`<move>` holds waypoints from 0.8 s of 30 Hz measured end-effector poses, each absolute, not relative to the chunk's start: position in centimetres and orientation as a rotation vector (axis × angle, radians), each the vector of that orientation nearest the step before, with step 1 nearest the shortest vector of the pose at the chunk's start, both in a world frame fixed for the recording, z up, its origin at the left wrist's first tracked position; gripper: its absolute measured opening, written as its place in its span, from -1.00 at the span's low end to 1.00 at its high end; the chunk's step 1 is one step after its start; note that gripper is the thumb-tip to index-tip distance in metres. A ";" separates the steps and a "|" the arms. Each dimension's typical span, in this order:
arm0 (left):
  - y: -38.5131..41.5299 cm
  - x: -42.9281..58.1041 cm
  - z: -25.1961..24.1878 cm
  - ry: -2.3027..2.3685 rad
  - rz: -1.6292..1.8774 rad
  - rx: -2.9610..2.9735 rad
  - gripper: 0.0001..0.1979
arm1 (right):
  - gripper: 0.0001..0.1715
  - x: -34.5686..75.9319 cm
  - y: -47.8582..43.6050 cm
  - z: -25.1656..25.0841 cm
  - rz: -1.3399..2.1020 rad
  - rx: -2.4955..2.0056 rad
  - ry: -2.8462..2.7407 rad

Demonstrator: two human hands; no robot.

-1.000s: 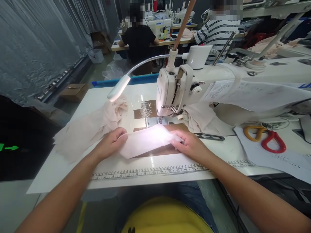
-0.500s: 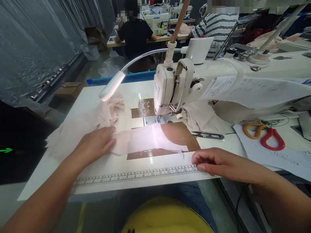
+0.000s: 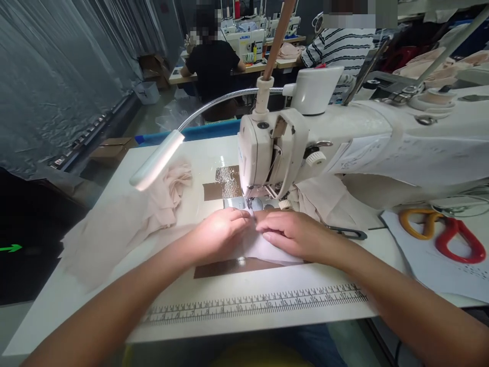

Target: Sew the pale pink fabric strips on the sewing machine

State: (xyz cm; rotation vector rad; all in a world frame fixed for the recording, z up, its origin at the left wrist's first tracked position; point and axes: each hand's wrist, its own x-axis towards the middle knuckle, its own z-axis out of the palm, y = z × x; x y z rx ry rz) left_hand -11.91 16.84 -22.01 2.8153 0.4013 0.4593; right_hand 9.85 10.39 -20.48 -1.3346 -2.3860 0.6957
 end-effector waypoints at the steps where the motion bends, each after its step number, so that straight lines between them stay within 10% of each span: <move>1: 17.2 -11.5 -22.5 0.402 0.457 2.824 -0.73 | -0.72 9.6 10.7 -21.3 0.613 -1.345 -2.397; 24: 18.2 -11.8 -24.6 0.472 0.366 2.875 -0.83 | -0.69 9.4 10.3 -25.6 0.165 -1.329 -2.329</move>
